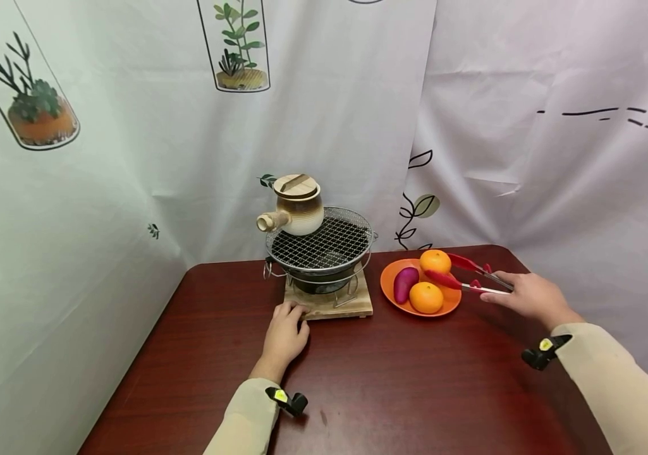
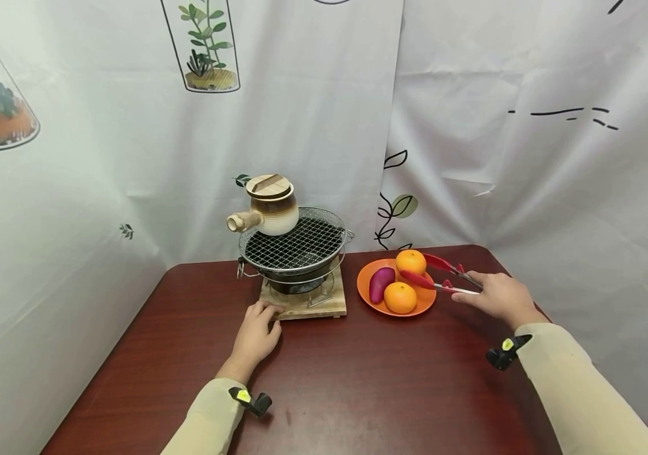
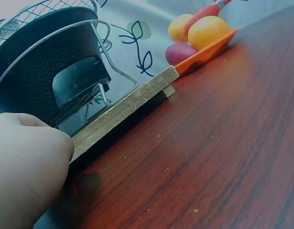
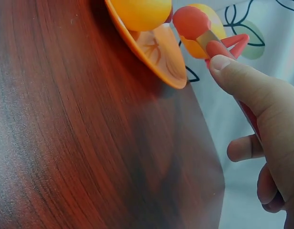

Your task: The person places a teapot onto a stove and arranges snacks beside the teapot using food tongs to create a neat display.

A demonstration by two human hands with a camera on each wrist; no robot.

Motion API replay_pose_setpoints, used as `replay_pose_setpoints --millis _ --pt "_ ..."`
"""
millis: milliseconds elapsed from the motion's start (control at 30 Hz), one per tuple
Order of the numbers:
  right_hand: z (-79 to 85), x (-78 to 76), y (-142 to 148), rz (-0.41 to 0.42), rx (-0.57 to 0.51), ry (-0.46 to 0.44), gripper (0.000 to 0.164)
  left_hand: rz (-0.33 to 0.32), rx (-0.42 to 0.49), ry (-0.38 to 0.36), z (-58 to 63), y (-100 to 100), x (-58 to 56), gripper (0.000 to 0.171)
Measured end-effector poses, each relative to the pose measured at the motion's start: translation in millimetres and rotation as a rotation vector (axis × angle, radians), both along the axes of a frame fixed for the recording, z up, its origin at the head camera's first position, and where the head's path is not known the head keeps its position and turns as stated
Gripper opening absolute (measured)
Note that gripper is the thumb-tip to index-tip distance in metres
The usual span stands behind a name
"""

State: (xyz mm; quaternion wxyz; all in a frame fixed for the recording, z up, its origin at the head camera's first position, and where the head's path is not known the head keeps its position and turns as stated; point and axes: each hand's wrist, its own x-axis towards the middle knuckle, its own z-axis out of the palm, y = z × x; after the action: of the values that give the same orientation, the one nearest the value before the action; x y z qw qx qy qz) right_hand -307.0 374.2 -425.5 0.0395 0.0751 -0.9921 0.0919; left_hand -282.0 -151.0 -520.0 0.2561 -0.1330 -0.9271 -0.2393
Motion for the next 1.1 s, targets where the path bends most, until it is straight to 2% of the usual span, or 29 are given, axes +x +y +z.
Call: replay_pose_setpoints --millis 400,933,1100 --pt "6.2 0.1 -11.5 -0.008 -0.006 -0.005 0.107 -0.001 -0.007 -0.016 0.3 -0.1 1.4 0.020" --pt "17.8 -1.0 -19.9 0.041 -0.003 0.019 0.101 0.002 -0.005 -0.053 1.3 0.0 0.2 0.021" --pt "18.5 -1.2 -21.6 0.049 0.004 0.033 0.097 0.003 -0.006 -0.035 -0.1 -0.1 -0.9 0.020"
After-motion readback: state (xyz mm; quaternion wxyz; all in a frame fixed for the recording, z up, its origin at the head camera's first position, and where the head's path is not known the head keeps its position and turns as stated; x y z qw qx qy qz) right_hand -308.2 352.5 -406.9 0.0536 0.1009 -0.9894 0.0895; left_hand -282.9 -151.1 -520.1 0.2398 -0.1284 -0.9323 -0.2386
